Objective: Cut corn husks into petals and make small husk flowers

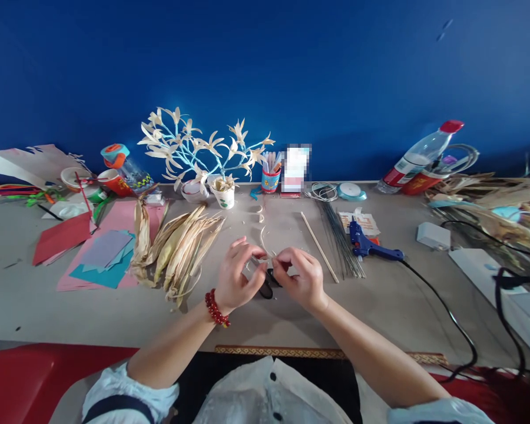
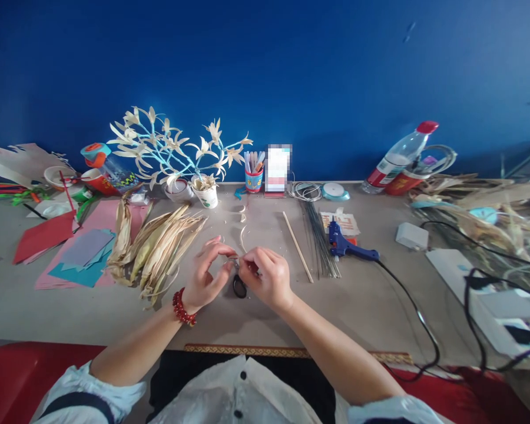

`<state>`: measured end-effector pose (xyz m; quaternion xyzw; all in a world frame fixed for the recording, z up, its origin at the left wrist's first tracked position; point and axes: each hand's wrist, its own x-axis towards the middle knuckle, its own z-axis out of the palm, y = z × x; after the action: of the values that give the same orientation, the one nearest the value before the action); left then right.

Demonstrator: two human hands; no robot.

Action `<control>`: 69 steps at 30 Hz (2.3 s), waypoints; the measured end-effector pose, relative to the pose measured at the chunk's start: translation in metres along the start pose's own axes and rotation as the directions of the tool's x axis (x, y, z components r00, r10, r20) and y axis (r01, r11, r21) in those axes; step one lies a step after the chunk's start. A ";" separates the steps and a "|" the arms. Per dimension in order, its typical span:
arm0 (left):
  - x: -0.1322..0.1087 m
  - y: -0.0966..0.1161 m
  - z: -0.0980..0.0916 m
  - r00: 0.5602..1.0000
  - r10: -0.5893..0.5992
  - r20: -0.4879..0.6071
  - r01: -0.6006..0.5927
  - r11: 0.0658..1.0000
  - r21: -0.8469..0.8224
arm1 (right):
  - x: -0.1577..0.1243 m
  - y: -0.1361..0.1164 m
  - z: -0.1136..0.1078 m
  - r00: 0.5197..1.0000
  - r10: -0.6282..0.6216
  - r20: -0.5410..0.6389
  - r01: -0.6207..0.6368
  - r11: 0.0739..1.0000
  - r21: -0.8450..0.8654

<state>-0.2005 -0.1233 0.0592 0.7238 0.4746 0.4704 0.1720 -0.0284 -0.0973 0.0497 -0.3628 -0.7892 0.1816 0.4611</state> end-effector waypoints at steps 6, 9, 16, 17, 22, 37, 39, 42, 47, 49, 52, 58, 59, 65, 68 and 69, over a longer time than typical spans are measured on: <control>-0.001 -0.003 0.006 0.999 0.030 -0.015 -0.029 0.997 0.066 | 0.000 0.000 0.002 0.996 -0.081 -0.023 0.082 0.997 0.017; -0.002 -0.009 0.004 0.997 0.003 -0.083 0.003 0.997 0.078 | 0.001 0.003 -0.001 0.986 -0.107 -0.128 0.111 0.994 0.023; -0.003 0.002 0.004 0.999 0.037 -0.024 -0.034 0.995 0.092 | 0.001 -0.001 0.003 0.992 -0.110 -0.061 0.113 0.993 0.037; -0.002 0.002 0.005 0.999 0.045 -0.030 -0.042 0.994 0.101 | 0.001 -0.002 0.004 0.992 -0.117 -0.050 0.119 0.992 0.040; -0.001 -0.006 0.003 0.997 0.051 -0.064 -0.040 0.987 0.155 | 0.002 -0.001 0.001 0.990 -0.119 -0.073 0.122 0.992 0.031; -0.001 0.002 0.002 0.988 0.156 0.008 -0.151 0.945 0.291 | 0.005 -0.001 0.000 0.995 -0.029 0.093 0.027 0.999 0.017; -0.001 0.003 0.002 0.984 0.177 0.016 -0.172 0.929 0.329 | 0.007 -0.002 -0.001 0.992 -0.040 0.116 0.044 0.998 -0.033; 0.000 0.004 0.002 0.983 0.179 0.048 -0.184 0.915 0.359 | 0.008 -0.003 -0.003 0.988 -0.049 0.149 0.062 0.995 -0.083; 0.001 0.006 0.001 0.988 0.142 0.064 -0.155 0.927 0.342 | 0.009 0.001 -0.006 0.992 -0.046 0.121 0.061 0.990 -0.126; 0.001 0.005 0.001 0.990 0.128 0.052 -0.138 0.933 0.333 | 0.011 0.006 -0.010 0.997 -0.009 0.075 0.021 0.986 -0.163; 0.001 0.004 -0.001 0.995 0.096 0.022 -0.098 0.936 0.337 | 0.013 0.011 -0.017 0.998 0.062 -0.016 -0.064 0.988 -0.143; 0.001 0.003 0.001 0.993 0.107 0.041 -0.114 0.940 0.322 | 0.012 0.000 -0.009 0.990 -0.001 0.139 0.005 0.999 -0.032; 0.001 0.003 0.002 0.994 0.102 0.047 -0.112 0.940 0.324 | 0.012 -0.002 -0.006 0.989 -0.015 0.145 0.021 0.999 -0.038; 0.001 0.004 0.002 0.994 0.089 0.057 -0.103 0.941 0.323 | 0.012 0.006 -0.007 0.992 -0.020 0.128 0.037 0.991 -0.127; 0.002 0.003 0.001 0.997 0.081 0.021 -0.083 0.940 0.332 | 0.014 0.012 -0.014 0.999 0.035 0.029 -0.030 0.985 -0.173; 0.002 0.003 0.000 0.997 0.077 0.009 -0.076 0.940 0.332 | 0.014 0.013 -0.015 0.999 0.048 0.008 -0.046 0.986 -0.159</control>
<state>-0.1984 -0.1232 0.0621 0.7593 0.5189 0.3915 0.0284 -0.0146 -0.0790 0.0583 -0.4157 -0.7951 0.1312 0.4217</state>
